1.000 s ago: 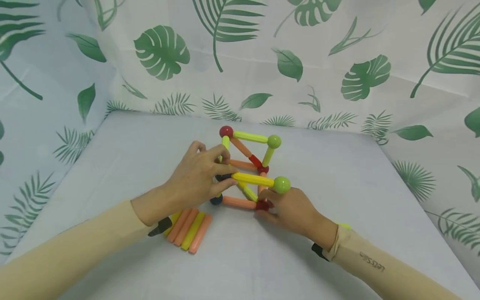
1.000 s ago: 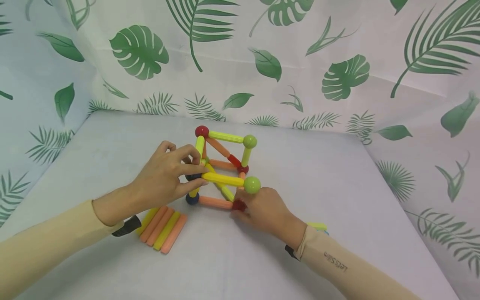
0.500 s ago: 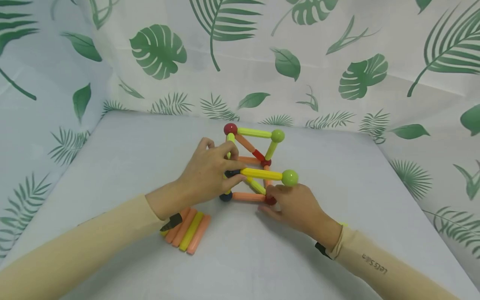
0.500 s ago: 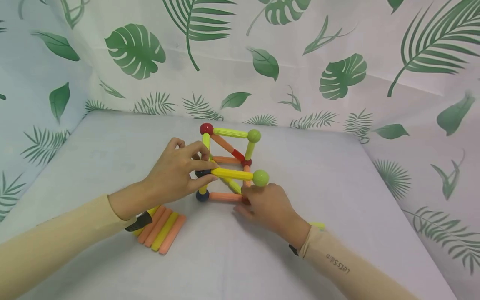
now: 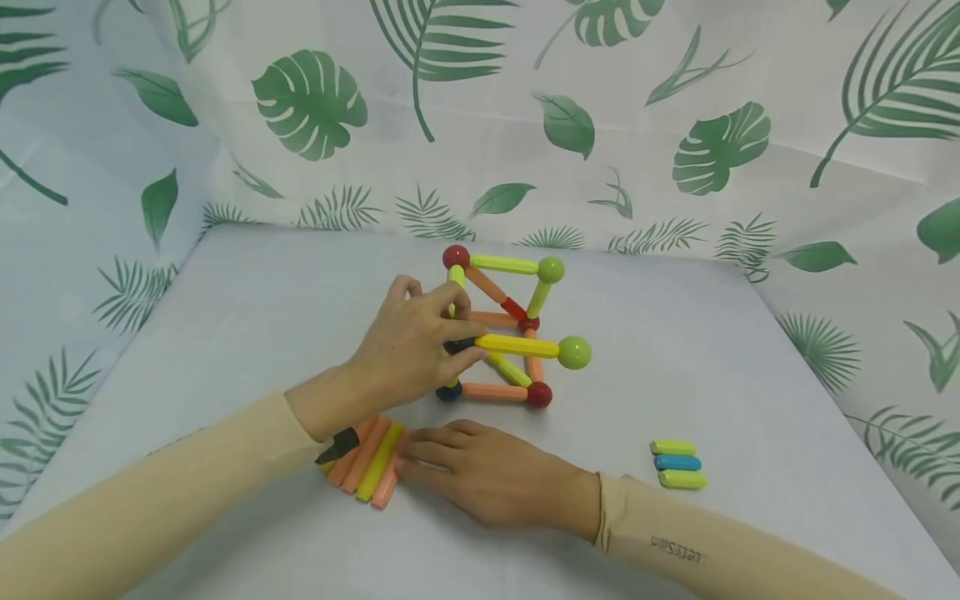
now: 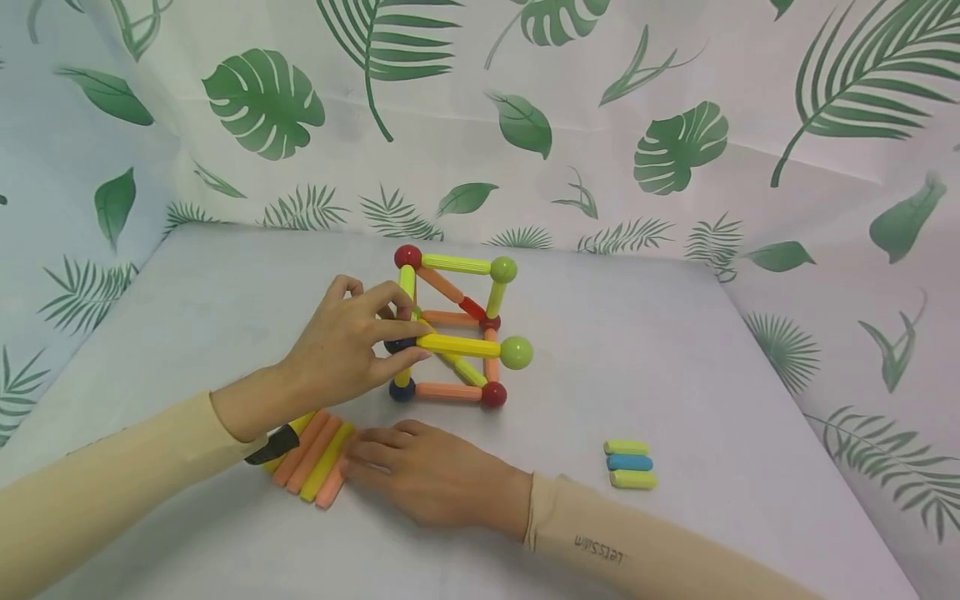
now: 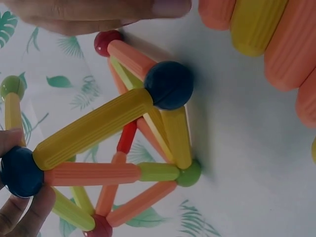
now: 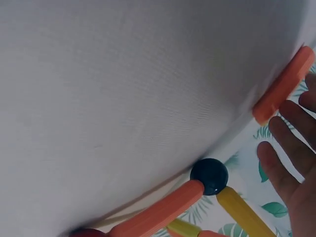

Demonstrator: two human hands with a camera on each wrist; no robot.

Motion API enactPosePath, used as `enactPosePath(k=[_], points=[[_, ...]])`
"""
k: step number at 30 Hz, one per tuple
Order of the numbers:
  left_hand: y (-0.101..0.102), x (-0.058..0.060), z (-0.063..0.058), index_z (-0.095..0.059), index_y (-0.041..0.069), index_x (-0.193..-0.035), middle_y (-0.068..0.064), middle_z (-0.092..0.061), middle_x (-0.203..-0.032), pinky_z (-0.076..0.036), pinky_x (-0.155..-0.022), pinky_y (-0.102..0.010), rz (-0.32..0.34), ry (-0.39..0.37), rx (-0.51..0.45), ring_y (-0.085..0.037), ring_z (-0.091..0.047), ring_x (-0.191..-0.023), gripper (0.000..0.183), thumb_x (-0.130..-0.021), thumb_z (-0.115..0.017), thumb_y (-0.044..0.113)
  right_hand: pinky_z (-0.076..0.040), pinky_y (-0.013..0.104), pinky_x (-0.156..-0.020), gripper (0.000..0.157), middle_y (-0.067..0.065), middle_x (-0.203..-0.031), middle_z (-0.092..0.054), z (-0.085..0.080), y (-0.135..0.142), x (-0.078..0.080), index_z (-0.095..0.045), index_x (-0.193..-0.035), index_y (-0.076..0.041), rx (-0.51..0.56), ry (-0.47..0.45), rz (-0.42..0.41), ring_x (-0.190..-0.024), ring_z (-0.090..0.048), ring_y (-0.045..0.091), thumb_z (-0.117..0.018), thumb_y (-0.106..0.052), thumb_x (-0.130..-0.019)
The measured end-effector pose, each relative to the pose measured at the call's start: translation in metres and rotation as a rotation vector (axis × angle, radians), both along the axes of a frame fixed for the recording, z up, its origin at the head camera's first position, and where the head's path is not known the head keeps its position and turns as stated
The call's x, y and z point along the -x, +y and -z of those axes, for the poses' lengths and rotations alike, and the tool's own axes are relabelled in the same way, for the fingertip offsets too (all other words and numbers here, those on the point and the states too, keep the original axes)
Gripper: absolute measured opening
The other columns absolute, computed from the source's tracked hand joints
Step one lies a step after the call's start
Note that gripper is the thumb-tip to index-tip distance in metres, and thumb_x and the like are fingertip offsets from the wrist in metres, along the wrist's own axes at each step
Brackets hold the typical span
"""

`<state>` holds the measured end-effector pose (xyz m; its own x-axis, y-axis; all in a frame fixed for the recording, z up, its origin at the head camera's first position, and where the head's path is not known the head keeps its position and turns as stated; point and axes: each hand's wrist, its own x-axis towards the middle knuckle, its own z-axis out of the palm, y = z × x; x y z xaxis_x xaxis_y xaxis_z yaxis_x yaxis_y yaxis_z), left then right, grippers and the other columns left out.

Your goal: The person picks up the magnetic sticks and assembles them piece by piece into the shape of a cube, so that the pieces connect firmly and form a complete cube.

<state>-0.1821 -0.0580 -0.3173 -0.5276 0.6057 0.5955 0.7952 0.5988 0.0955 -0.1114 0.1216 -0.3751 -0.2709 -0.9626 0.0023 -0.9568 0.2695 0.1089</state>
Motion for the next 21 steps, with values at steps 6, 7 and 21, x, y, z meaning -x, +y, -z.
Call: enactPosePath(k=[6,7,21], points=[[-0.002,0.001,0.001,-0.083,0.018,-0.1,0.0,-0.058,-0.096,-0.036,-0.082,-0.049,0.007,0.002,-0.01,-0.016,-0.056,-0.087,0.021,-0.084,-0.084,0.032,-0.042,0.031,-0.102,0.036,-0.003,-0.134,-0.059,0.0,-0.013,0.004,-0.061,-0.14,-0.02,0.005,0.123,-0.014,-0.125,-0.054,0.014,-0.058,-0.021,-0.104],[-0.003,0.001,0.001,-0.083,0.018,-0.1,0.0,-0.058,-0.096,-0.036,-0.081,-0.049,0.007,0.003,-0.01,-0.016,-0.056,-0.088,0.021,-0.084,-0.084,0.032,-0.042,0.031,-0.102,0.035,-0.004,-0.132,-0.06,0.001,-0.015,0.005,-0.063,-0.138,-0.021,0.007,0.132,-0.017,-0.124,-0.055,0.014,-0.06,-0.021,-0.104],[-0.005,0.002,0.002,-0.083,0.02,-0.103,0.0,-0.054,-0.095,-0.035,-0.081,-0.049,0.017,0.003,-0.014,-0.014,-0.053,-0.082,0.023,-0.085,-0.084,0.033,-0.046,0.022,-0.071,0.016,-0.009,-0.089,-0.066,-0.007,0.013,-0.003,-0.075,-0.104,-0.022,-0.001,0.004,0.12,-0.074,-0.056,0.008,-0.077,-0.016,-0.09]])
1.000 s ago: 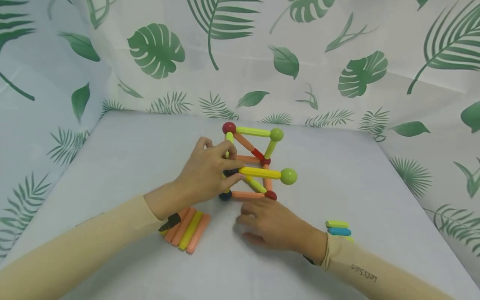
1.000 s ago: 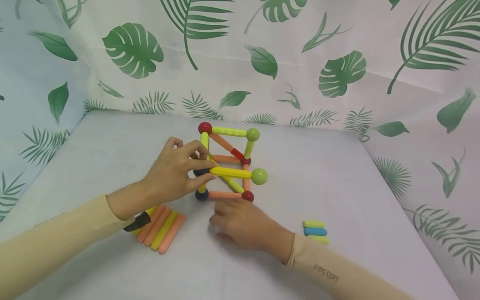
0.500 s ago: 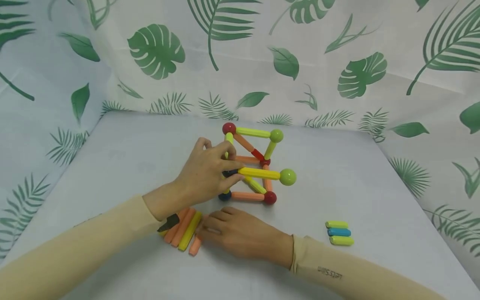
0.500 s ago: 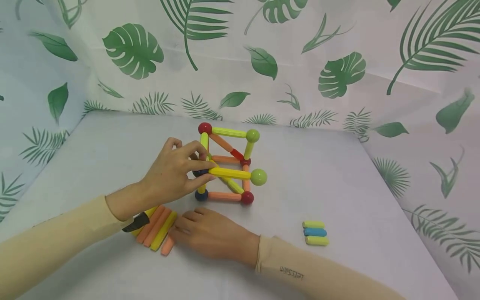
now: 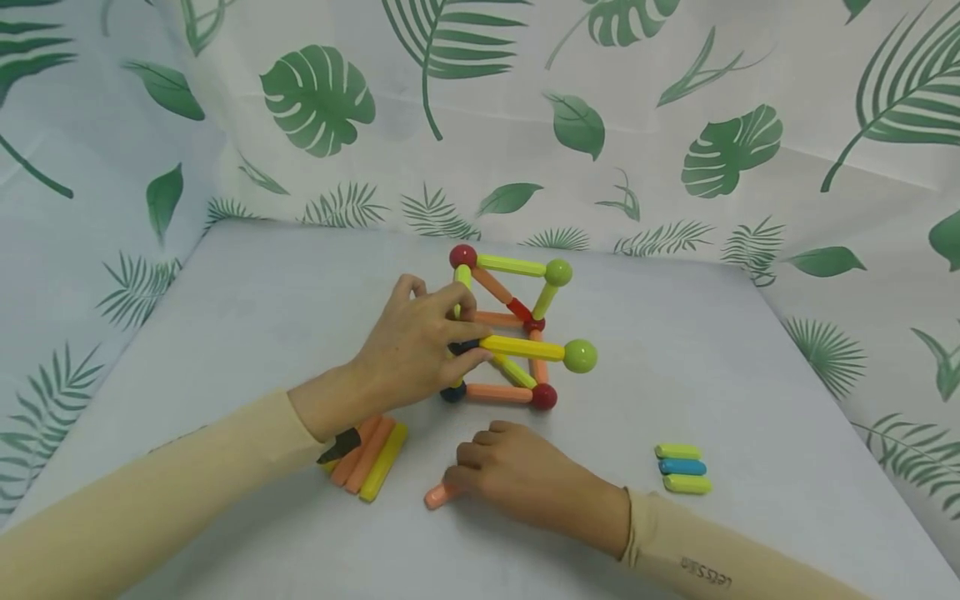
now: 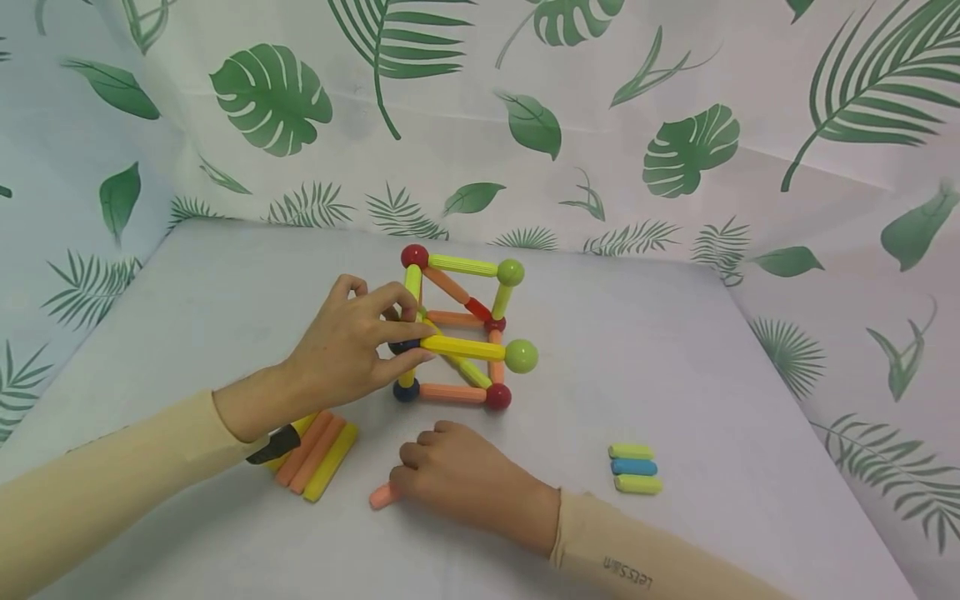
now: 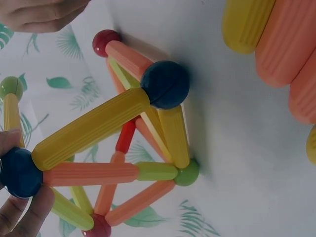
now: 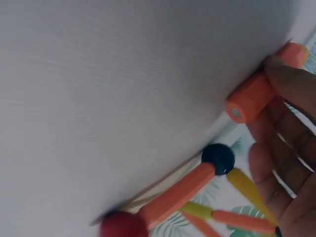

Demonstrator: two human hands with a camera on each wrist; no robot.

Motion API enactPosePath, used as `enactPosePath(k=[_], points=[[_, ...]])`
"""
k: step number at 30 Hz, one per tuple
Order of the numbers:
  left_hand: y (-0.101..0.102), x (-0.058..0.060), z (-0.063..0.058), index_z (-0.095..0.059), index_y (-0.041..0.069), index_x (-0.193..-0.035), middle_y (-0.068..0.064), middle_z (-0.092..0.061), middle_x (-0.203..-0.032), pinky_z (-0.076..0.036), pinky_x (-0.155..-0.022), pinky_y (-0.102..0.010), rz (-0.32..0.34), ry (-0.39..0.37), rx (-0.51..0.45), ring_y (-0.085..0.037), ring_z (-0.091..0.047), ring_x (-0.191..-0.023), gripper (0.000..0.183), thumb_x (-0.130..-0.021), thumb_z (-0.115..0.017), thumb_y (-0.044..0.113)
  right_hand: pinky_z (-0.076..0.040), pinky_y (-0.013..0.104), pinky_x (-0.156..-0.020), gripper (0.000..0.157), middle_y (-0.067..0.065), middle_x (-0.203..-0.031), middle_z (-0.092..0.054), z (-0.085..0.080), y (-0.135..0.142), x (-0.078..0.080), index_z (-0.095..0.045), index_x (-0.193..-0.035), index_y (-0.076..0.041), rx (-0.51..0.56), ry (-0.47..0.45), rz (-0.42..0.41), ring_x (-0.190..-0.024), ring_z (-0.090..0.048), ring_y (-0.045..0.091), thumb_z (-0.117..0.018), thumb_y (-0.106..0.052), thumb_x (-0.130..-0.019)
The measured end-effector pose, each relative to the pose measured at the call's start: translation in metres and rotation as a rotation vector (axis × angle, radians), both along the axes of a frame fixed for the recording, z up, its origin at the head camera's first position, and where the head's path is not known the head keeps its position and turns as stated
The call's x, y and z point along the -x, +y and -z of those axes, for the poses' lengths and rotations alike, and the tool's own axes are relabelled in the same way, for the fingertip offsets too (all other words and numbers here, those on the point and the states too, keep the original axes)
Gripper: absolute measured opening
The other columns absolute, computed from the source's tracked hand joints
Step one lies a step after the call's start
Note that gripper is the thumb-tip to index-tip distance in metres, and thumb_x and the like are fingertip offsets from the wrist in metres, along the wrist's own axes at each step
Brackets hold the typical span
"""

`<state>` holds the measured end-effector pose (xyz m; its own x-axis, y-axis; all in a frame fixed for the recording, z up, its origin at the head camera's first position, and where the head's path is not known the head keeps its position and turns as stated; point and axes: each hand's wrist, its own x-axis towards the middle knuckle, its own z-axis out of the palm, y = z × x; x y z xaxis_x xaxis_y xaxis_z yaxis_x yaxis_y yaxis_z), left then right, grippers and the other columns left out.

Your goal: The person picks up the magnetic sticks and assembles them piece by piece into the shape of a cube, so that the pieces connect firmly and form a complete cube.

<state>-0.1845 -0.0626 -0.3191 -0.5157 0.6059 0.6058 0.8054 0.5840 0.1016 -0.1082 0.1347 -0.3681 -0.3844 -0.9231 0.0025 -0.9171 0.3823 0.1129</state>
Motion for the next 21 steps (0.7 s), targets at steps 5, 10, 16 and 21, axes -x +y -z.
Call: enactPosePath(k=[5,10,16,21], points=[[0.0,-0.001,-0.001,-0.083,0.019,-0.103,0.001,-0.054,-0.095,-0.035,-0.082,-0.049,-0.001,0.0,0.004,-0.014,-0.053,-0.082,0.024,-0.085,-0.084,0.034,-0.052,0.028,-0.071,0.024,-0.006,-0.088,-0.06,-0.005,0.032,-0.005,-0.076,-0.108,-0.021,-0.056,-0.067,0.177,-0.073,-0.054,0.011,-0.08,-0.011,-0.087],[-0.001,-0.002,-0.001,-0.083,0.019,-0.102,0.001,-0.054,-0.095,-0.035,-0.084,-0.051,-0.01,-0.008,0.001,-0.014,-0.054,-0.083,0.023,-0.084,-0.085,0.034,-0.052,0.03,-0.065,0.022,-0.004,-0.083,-0.057,-0.007,0.063,-0.005,-0.077,-0.101,-0.016,-0.082,-0.05,0.307,-0.068,-0.051,0.012,-0.083,-0.007,-0.082],[0.001,-0.003,-0.002,-0.083,0.019,-0.104,0.001,-0.054,-0.095,-0.035,-0.084,-0.051,-0.015,-0.029,0.011,-0.014,-0.054,-0.084,0.025,-0.085,-0.084,0.035,-0.052,0.027,-0.065,0.026,-0.014,-0.091,-0.063,-0.01,0.101,0.005,-0.073,-0.107,-0.019,0.257,-0.263,0.575,-0.078,-0.059,0.004,-0.084,-0.013,-0.084],[0.003,-0.003,-0.002,-0.083,0.018,-0.103,0.0,-0.055,-0.095,-0.035,-0.083,-0.05,-0.015,-0.027,0.004,-0.015,-0.055,-0.086,0.024,-0.083,-0.086,0.033,-0.051,0.028,-0.067,0.028,-0.012,-0.098,-0.069,-0.013,0.116,0.015,-0.07,-0.115,-0.015,0.584,-0.436,0.703,-0.09,-0.066,0.009,-0.08,-0.016,-0.089]])
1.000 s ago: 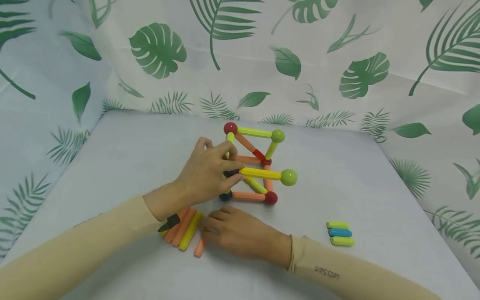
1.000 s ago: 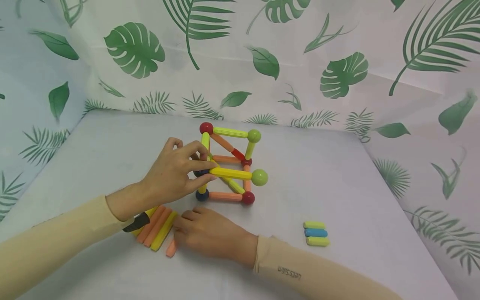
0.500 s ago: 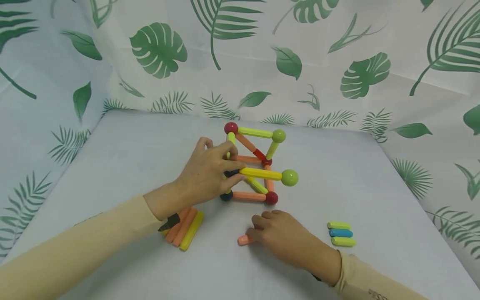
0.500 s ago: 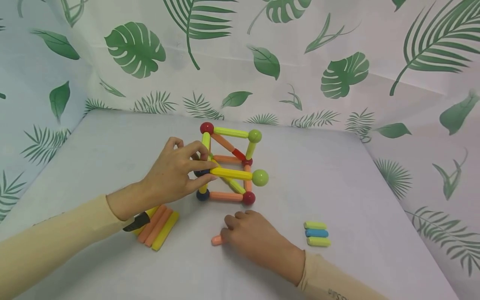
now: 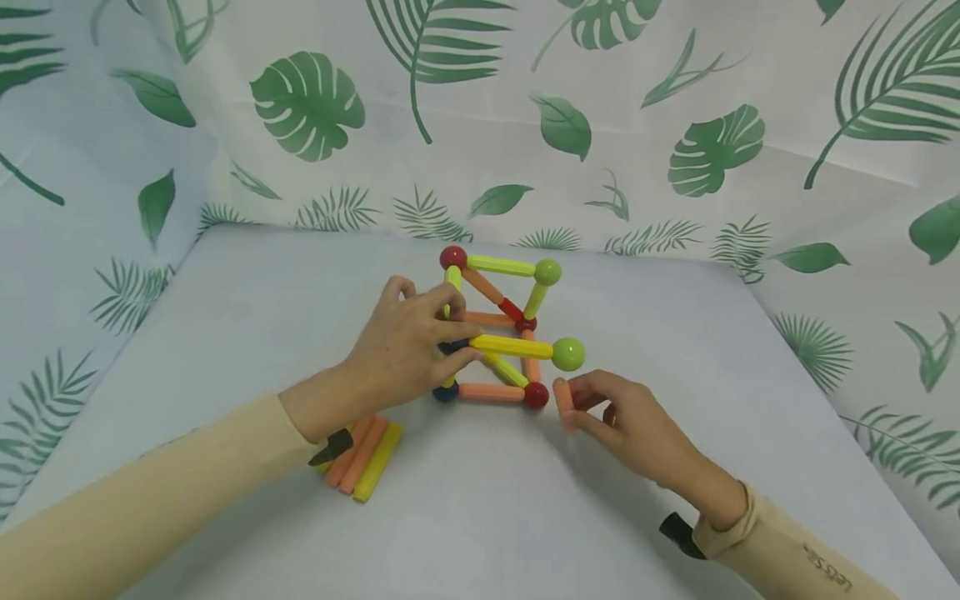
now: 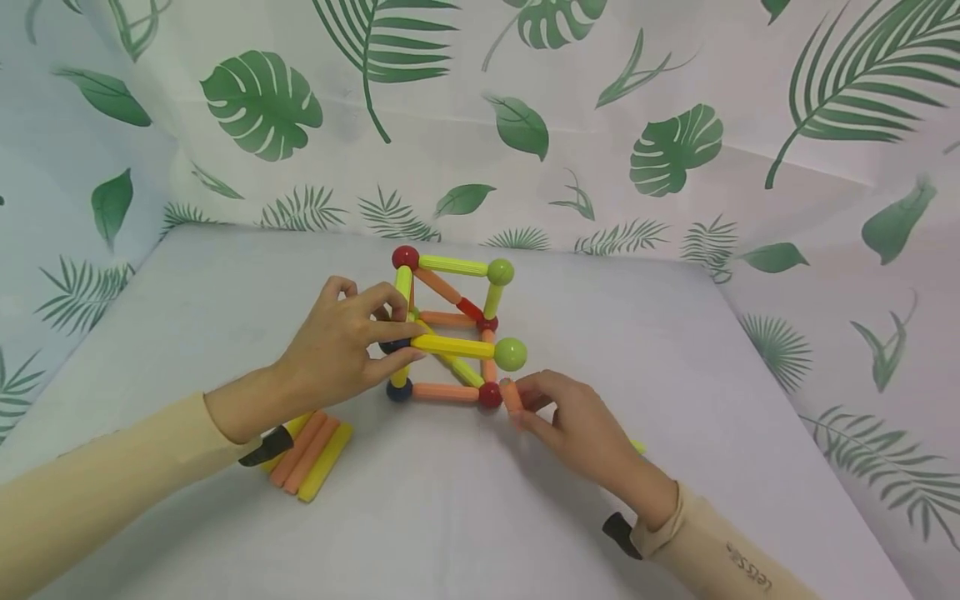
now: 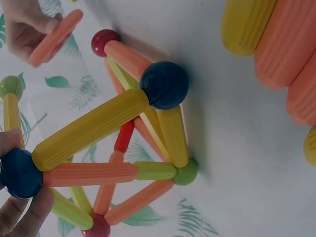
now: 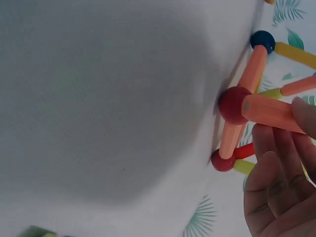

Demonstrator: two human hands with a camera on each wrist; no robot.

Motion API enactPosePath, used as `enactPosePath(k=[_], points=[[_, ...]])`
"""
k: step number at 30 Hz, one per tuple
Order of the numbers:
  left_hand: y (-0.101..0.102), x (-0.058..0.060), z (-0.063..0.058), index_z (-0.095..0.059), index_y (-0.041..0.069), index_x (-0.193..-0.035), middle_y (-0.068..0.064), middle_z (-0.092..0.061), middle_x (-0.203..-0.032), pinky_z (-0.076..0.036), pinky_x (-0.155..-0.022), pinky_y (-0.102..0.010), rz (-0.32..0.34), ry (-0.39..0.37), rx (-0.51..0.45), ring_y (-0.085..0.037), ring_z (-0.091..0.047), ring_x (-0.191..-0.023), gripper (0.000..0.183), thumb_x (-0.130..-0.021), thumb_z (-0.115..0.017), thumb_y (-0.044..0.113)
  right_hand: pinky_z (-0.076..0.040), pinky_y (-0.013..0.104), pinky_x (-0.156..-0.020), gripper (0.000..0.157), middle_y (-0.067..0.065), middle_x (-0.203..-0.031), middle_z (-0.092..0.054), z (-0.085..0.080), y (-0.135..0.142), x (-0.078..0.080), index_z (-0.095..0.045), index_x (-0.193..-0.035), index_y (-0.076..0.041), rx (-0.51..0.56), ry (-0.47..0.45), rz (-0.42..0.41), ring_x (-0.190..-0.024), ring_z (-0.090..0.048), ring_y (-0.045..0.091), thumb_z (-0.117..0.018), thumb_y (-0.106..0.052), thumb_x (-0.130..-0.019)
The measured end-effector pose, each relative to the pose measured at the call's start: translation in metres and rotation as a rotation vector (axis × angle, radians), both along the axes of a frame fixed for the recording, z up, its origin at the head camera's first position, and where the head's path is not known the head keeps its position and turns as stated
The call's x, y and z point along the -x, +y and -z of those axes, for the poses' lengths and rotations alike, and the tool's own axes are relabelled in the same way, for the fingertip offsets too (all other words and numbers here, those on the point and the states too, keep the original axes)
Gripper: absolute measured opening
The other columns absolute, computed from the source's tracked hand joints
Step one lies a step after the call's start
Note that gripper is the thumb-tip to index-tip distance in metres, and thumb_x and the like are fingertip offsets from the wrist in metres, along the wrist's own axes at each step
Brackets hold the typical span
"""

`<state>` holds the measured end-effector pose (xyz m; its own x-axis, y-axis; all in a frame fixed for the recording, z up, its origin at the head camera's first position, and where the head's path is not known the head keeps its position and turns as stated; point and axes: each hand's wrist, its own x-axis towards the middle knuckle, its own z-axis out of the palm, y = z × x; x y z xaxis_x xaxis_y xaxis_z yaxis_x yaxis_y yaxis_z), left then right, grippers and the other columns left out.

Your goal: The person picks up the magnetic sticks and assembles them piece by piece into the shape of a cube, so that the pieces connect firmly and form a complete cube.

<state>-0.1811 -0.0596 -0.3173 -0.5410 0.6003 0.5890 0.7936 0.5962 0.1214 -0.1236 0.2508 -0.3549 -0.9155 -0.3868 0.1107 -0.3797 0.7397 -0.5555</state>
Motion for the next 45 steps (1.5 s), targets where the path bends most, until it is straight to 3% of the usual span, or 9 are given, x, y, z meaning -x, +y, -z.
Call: enactPosePath(k=[3,7,13,22,28,35,39,45], points=[[0.0,0.0,0.0,-0.083,0.017,-0.103,0.0,-0.055,-0.095,-0.035,-0.083,-0.05,0.004,-0.004,-0.003,-0.015,-0.055,-0.085,0.025,-0.083,-0.086,0.032,-0.053,0.031,-0.071,0.027,-0.008,-0.1,-0.071,0.0,0.0,0.004,-0.068,-0.115,-0.013,0.088,-0.013,0.024,-0.095,-0.068,0.014,-0.078,-0.017,-0.091],[-0.001,0.0,0.0,-0.083,0.017,-0.104,0.0,-0.054,-0.096,-0.034,-0.084,-0.051,0.004,-0.01,-0.004,-0.014,-0.054,-0.083,0.026,-0.084,-0.085,0.033,-0.055,0.032,-0.074,0.022,-0.004,-0.101,-0.071,0.0,-0.004,0.01,-0.067,-0.109,-0.012,0.13,0.002,0.045,-0.097,-0.068,0.017,-0.078,-0.015,-0.091],[-0.001,0.0,0.0,-0.082,0.016,-0.105,0.0,-0.055,-0.095,-0.035,-0.083,-0.051,-0.001,-0.016,-0.008,-0.014,-0.055,-0.083,0.027,-0.084,-0.085,0.034,-0.055,0.033,-0.075,0.019,-0.002,-0.102,-0.071,-0.004,-0.009,0.016,-0.066,-0.106,-0.013,0.138,0.015,0.045,-0.098,-0.069,0.018,-0.078,-0.014,-0.091],[-0.001,0.0,-0.001,-0.081,0.016,-0.109,-0.001,-0.056,-0.096,-0.036,-0.083,-0.05,-0.015,-0.01,0.021,-0.015,-0.054,-0.086,0.03,-0.086,-0.082,0.036,-0.056,0.033,-0.075,0.027,-0.004,-0.103,-0.072,-0.006,-0.013,0.025,-0.067,-0.116,-0.016,0.13,0.056,0.033,-0.094,-0.066,0.013,-0.078,-0.015,-0.091],[-0.009,0.0,-0.005,-0.077,0.014,-0.114,0.003,-0.063,-0.099,-0.038,-0.085,-0.045,0.04,-0.095,-0.055,-0.01,-0.058,-0.083,0.029,-0.09,-0.076,0.029,-0.056,0.034,-0.074,0.027,-0.002,-0.108,-0.072,0.003,-0.013,0.028,-0.068,-0.116,-0.014,0.09,0.053,0.045,-0.095,-0.069,0.016,-0.078,-0.014,-0.091],[-0.015,0.001,-0.008,-0.08,0.011,-0.101,0.005,-0.069,-0.099,-0.041,-0.086,-0.041,0.088,-0.131,-0.116,-0.011,-0.064,-0.09,0.021,-0.086,-0.083,0.025,-0.056,0.032,-0.073,0.027,-0.001,-0.106,-0.073,0.004,-0.012,0.03,-0.068,-0.115,-0.014,0.098,0.055,0.043,-0.094,-0.07,0.017,-0.078,-0.016,-0.091],[-0.014,0.0,-0.009,-0.081,0.011,-0.1,0.005,-0.068,-0.099,-0.041,-0.084,-0.041,0.083,-0.13,-0.107,-0.012,-0.063,-0.09,0.021,-0.086,-0.084,0.026,-0.055,0.032,-0.066,0.024,-0.003,-0.098,-0.072,0.004,-0.01,0.03,-0.069,-0.11,-0.015,0.034,0.035,0.073,-0.084,-0.067,0.016,-0.08,-0.02,-0.09],[-0.012,0.0,-0.008,-0.081,0.011,-0.101,0.004,-0.068,-0.1,-0.041,-0.084,-0.04,0.068,-0.144,-0.098,-0.013,-0.064,-0.088,0.021,-0.086,-0.084,0.026,-0.049,0.032,-0.065,0.018,-0.013,-0.081,-0.065,0.006,0.003,0.022,-0.07,-0.093,-0.022,-0.228,-0.064,0.067,-0.075,-0.06,0.01,-0.081,-0.035,-0.087]])
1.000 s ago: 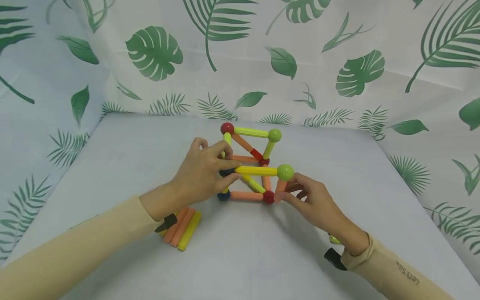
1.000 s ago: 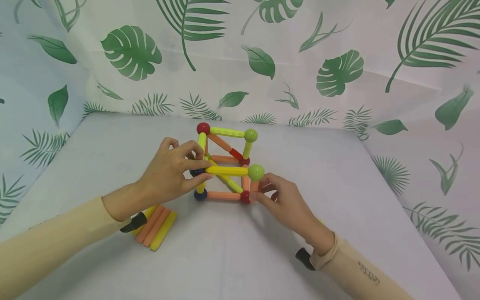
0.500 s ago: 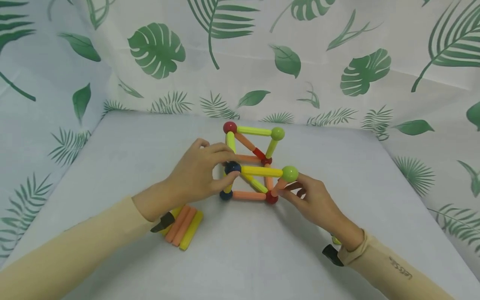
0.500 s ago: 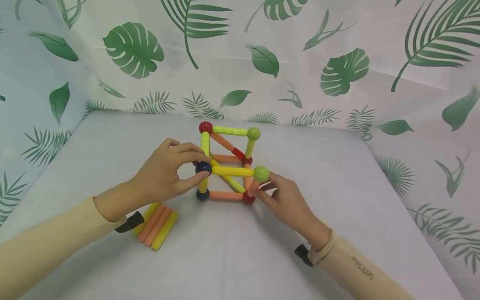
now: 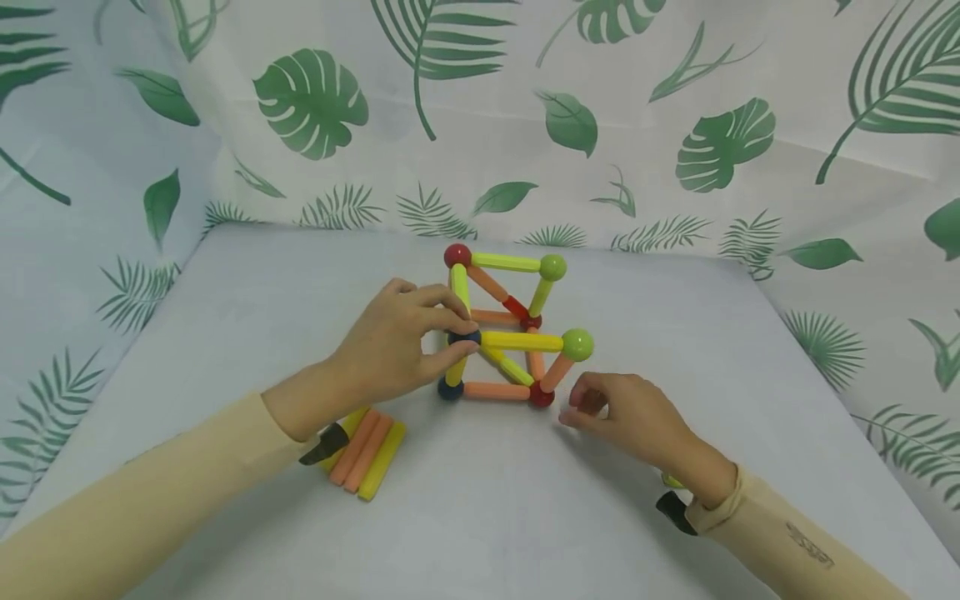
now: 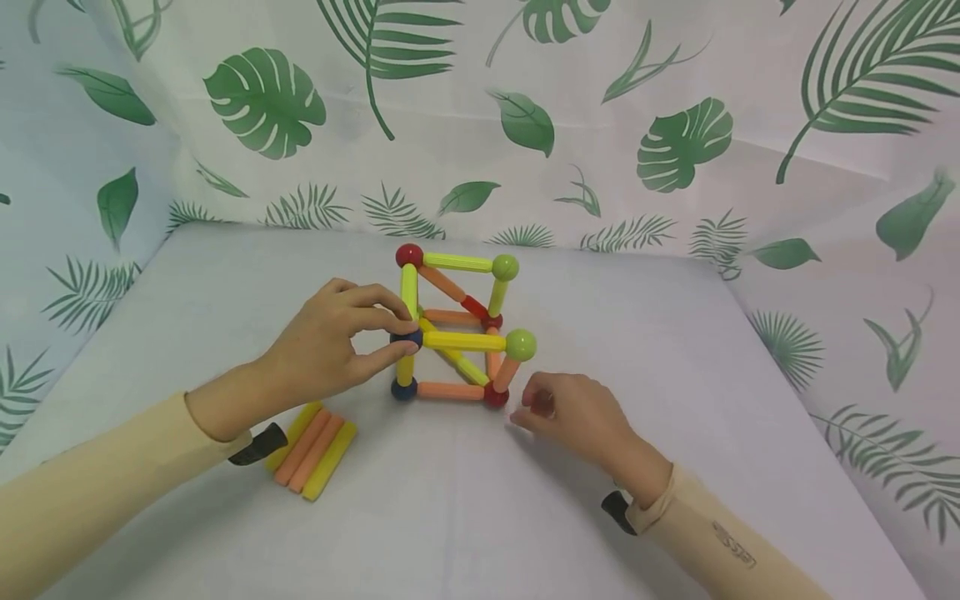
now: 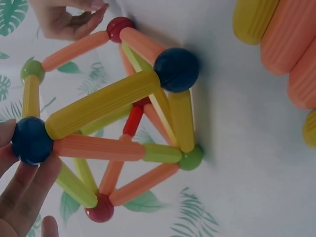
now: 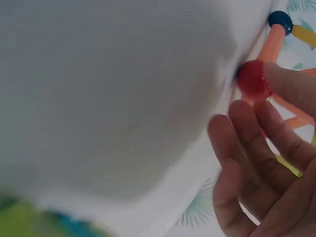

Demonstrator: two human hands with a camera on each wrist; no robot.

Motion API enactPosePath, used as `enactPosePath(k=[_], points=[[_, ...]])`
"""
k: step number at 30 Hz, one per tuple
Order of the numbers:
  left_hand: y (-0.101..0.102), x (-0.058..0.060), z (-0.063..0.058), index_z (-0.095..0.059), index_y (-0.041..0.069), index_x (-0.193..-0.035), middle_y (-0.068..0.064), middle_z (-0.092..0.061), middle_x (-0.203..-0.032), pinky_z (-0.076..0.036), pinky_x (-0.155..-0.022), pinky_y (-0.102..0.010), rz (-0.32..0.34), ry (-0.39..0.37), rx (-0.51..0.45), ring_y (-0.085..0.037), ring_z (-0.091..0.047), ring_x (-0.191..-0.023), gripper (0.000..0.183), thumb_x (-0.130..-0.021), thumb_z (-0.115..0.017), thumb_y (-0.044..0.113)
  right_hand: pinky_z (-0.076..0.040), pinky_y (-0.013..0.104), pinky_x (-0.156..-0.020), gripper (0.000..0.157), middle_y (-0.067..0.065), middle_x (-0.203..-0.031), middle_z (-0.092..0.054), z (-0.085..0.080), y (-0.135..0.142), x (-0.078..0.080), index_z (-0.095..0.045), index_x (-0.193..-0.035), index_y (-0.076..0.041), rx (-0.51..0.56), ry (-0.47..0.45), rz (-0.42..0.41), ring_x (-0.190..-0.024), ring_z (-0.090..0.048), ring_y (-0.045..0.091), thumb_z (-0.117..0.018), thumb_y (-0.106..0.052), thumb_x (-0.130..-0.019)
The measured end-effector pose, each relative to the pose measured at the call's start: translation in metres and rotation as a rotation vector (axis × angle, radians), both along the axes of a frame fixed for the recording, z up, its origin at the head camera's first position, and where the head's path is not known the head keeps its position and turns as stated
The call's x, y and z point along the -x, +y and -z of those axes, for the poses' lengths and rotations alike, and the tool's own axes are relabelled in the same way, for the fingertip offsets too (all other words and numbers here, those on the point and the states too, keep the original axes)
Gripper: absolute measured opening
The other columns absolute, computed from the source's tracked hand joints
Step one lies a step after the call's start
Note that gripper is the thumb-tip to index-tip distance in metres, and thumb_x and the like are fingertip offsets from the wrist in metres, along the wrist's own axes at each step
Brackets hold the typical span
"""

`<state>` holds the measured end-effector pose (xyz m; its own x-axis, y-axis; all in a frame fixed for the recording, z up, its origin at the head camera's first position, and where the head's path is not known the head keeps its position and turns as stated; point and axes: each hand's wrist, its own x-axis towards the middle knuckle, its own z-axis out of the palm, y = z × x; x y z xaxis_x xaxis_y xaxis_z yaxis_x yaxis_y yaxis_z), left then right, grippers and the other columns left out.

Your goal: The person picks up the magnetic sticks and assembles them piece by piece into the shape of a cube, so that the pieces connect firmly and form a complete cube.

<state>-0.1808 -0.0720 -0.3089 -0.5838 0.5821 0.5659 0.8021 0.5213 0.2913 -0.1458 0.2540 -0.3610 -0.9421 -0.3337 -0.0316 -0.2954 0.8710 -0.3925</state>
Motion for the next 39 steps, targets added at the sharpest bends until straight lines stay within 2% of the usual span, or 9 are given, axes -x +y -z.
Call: enactPosePath(k=[4,6,10,13,16,23,28,36,39], points=[[0.0,0.0,0.001,-0.081,0.01,-0.102,0.003,-0.068,-0.1,-0.041,-0.084,-0.039,0.004,-0.002,-0.009,-0.013,-0.064,-0.088,0.022,-0.086,-0.084,0.026,-0.051,0.034,-0.068,0.005,-0.014,-0.085,-0.066,-0.008,0.023,-0.005,-0.077,-0.092,-0.021,-0.109,0.049,-0.077,-0.079,-0.061,0.011,-0.081,-0.021,-0.087],[0.0,0.0,0.001,-0.081,0.01,-0.102,0.003,-0.068,-0.1,-0.041,-0.084,-0.039,0.007,-0.002,-0.017,-0.013,-0.065,-0.088,0.022,-0.086,-0.084,0.026,-0.052,0.034,-0.068,0.01,-0.011,-0.091,-0.068,-0.015,0.039,-0.007,-0.08,-0.094,-0.019,-0.158,0.045,-0.102,-0.08,-0.061,0.012,-0.08,-0.012,-0.086],[-0.001,-0.001,0.001,-0.081,0.01,-0.102,0.003,-0.067,-0.1,-0.04,-0.085,-0.04,0.005,-0.011,-0.026,-0.013,-0.064,-0.088,0.023,-0.086,-0.084,0.026,-0.052,0.035,-0.067,0.024,-0.003,-0.102,-0.07,-0.027,0.069,-0.011,-0.08,-0.103,-0.014,-0.254,-0.1,-0.101,-0.08,-0.061,0.013,-0.078,0.0,-0.083],[-0.003,-0.001,0.002,-0.081,0.01,-0.102,0.004,-0.067,-0.1,-0.041,-0.086,-0.04,0.004,-0.017,-0.031,-0.013,-0.064,-0.089,0.022,-0.086,-0.084,0.025,-0.053,0.035,-0.068,0.032,-0.002,-0.106,-0.069,-0.027,0.083,-0.015,-0.078,-0.109,-0.013,-0.278,-0.195,-0.087,-0.081,-0.061,0.012,-0.076,0.005,-0.082],[-0.005,-0.001,0.002,-0.081,0.01,-0.102,0.003,-0.067,-0.1,-0.041,-0.087,-0.042,0.004,-0.016,-0.036,-0.013,-0.065,-0.089,0.022,-0.086,-0.084,0.026,-0.054,0.036,-0.069,0.035,-0.003,-0.105,-0.068,-0.023,0.088,-0.017,-0.078,-0.108,-0.014,-0.268,-0.213,-0.087,-0.081,-0.062,0.012,-0.075,0.008,-0.082],[-0.005,-0.002,0.0,-0.082,0.01,-0.102,0.002,-0.068,-0.1,-0.041,-0.086,-0.041,-0.008,-0.018,-0.025,-0.014,-0.064,-0.089,0.023,-0.086,-0.083,0.026,-0.055,0.039,-0.072,0.029,-0.008,-0.091,-0.069,-0.018,0.083,-0.014,-0.079,-0.104,-0.012,-0.289,-0.113,-0.107,-0.082,-0.063,0.013,-0.079,0.005,-0.081],[-0.005,-0.002,0.0,-0.082,0.011,-0.102,0.002,-0.068,-0.1,-0.041,-0.086,-0.041,-0.015,-0.02,-0.019,-0.013,-0.064,-0.09,0.023,-0.086,-0.083,0.027,-0.052,0.03,-0.065,0.024,-0.011,-0.086,-0.062,-0.014,0.072,-0.008,-0.08,-0.105,-0.012,-0.304,-0.051,-0.172,-0.072,-0.056,0.007,-0.083,-0.004,-0.082],[-0.003,-0.001,0.001,-0.082,0.01,-0.103,0.003,-0.067,-0.1,-0.041,-0.087,-0.042,0.001,-0.001,-0.025,-0.013,-0.064,-0.089,0.023,-0.086,-0.083,0.026,-0.057,0.036,-0.075,0.024,-0.007,-0.09,-0.06,-0.005,0.04,-0.009,-0.081,-0.099,-0.013,-0.324,0.053,-0.221,-0.079,-0.061,0.011,-0.086,-0.003,-0.078],[-0.001,-0.001,0.001,-0.082,0.01,-0.103,0.003,-0.068,-0.1,-0.041,-0.087,-0.042,0.004,-0.001,-0.022,-0.013,-0.064,-0.089,0.023,-0.087,-0.083,0.027,-0.058,0.035,-0.077,0.026,-0.005,-0.094,-0.062,-0.003,0.018,-0.016,-0.08,-0.101,-0.014,-0.317,0.071,-0.283,-0.08,-0.062,0.01,-0.087,-0.005,-0.078]])
